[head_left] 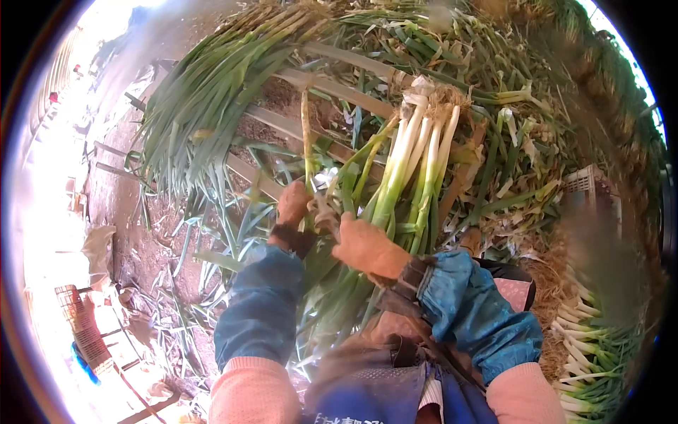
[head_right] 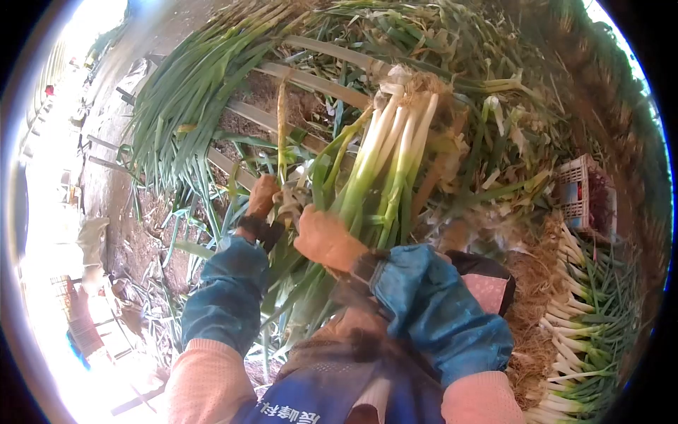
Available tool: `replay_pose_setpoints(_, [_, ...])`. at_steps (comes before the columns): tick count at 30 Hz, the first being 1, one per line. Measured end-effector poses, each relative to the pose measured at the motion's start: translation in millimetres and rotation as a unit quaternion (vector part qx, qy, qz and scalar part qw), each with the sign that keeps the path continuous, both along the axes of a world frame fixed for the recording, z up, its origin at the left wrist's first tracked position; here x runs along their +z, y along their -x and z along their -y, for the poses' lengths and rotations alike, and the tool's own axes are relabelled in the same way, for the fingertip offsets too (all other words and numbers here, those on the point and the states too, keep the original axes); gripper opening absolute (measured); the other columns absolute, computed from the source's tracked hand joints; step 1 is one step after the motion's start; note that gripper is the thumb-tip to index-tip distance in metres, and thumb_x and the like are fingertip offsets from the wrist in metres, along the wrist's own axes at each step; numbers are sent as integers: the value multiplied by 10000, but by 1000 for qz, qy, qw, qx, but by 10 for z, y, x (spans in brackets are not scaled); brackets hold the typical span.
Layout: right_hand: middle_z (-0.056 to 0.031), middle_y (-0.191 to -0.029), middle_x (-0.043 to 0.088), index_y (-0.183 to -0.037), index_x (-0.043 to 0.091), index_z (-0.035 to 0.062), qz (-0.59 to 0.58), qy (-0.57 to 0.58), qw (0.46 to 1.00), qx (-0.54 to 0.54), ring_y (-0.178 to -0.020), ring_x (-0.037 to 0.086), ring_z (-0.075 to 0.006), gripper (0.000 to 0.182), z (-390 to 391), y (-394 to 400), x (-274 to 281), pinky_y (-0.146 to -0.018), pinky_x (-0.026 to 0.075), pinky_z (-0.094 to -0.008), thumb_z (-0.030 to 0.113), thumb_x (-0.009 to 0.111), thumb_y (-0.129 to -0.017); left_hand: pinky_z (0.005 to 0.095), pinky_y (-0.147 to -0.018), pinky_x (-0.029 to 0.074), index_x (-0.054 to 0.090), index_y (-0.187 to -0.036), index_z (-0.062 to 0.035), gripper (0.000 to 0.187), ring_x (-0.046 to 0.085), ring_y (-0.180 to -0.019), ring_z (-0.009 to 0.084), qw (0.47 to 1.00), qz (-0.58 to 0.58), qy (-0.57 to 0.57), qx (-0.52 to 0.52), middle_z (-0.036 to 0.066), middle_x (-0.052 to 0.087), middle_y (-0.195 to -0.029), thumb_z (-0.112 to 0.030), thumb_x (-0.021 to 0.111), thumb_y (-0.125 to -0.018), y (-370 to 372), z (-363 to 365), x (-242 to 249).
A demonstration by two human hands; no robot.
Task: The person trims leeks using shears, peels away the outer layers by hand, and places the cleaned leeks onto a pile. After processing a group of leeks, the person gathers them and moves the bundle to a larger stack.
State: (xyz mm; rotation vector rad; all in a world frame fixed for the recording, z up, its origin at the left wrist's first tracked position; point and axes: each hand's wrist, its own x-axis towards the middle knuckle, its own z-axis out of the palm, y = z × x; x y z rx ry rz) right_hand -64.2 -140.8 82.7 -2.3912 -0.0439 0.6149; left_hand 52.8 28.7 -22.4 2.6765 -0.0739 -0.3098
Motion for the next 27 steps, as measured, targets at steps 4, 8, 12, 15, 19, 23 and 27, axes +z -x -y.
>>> replay_pose_setpoints(4, [-297,-827,604,-991,428,-86,24,11,999,-31,-826,598,-440,408,-34,-67,-120,-777,474,-480,183,565,-718,444,-682,469,645,-780,-12,290,607,-799,384,1000,-9,20,-19,235,621,-806,-291,656,-700,236,-56,-80])
replay_pose_setpoints(8, [-296,-820,604,-993,428,-83,35,24,999,-30,-822,600,-440,388,-45,-148,-125,-779,471,-487,170,546,-724,446,-673,460,640,-769,-6,317,604,-776,382,996,-34,84,-12,228,616,-766,-298,697,-661,516,-87,-4])
replay_pose_setpoints(12, [-294,-819,607,-976,428,-91,39,41,998,-17,-821,606,-434,360,-42,-107,-157,-762,479,-486,153,529,-731,445,-658,457,639,-780,-7,308,603,-749,372,995,-62,74,-5,220,611,-760,-281,701,-653,737,-65,64])
replay_pose_setpoints(15, [-293,-821,610,-955,432,-103,60,43,997,-21,-815,613,-428,337,-62,-256,-222,-741,494,-471,143,515,-739,448,-648,456,640,-788,-8,297,602,-729,368,994,-83,67,-26,217,609,-745,-278,677,-669,967,-118,143])
replay_pose_setpoints(19, [-234,-808,645,-997,466,-168,112,77,991,-8,-735,658,-326,421,-130,-493,-364,-659,530,-390,176,514,-760,436,-626,462,647,-788,-12,280,602,-697,361,990,-117,84,-8,209,610,-719,-259,669,-658,1165,-155,253])
replay_pose_setpoints(23, [-250,-822,636,-970,488,-138,123,73,989,-38,-765,648,-345,386,-169,-695,-419,-678,524,-403,185,517,-762,432,-630,464,647,-776,1,278,605,-674,350,980,-164,110,24,205,607,-687,-242,663,-642,1312,-150,242])
replay_pose_setpoints(27, [-310,-893,606,-1027,454,-166,67,36,996,-40,-889,615,-394,462,-152,-816,-387,-771,499,-455,207,526,-764,411,-604,469,642,-798,13,287,613,-637,327,984,-145,105,6,208,614,-710,-230,654,-645,1380,-213,177])
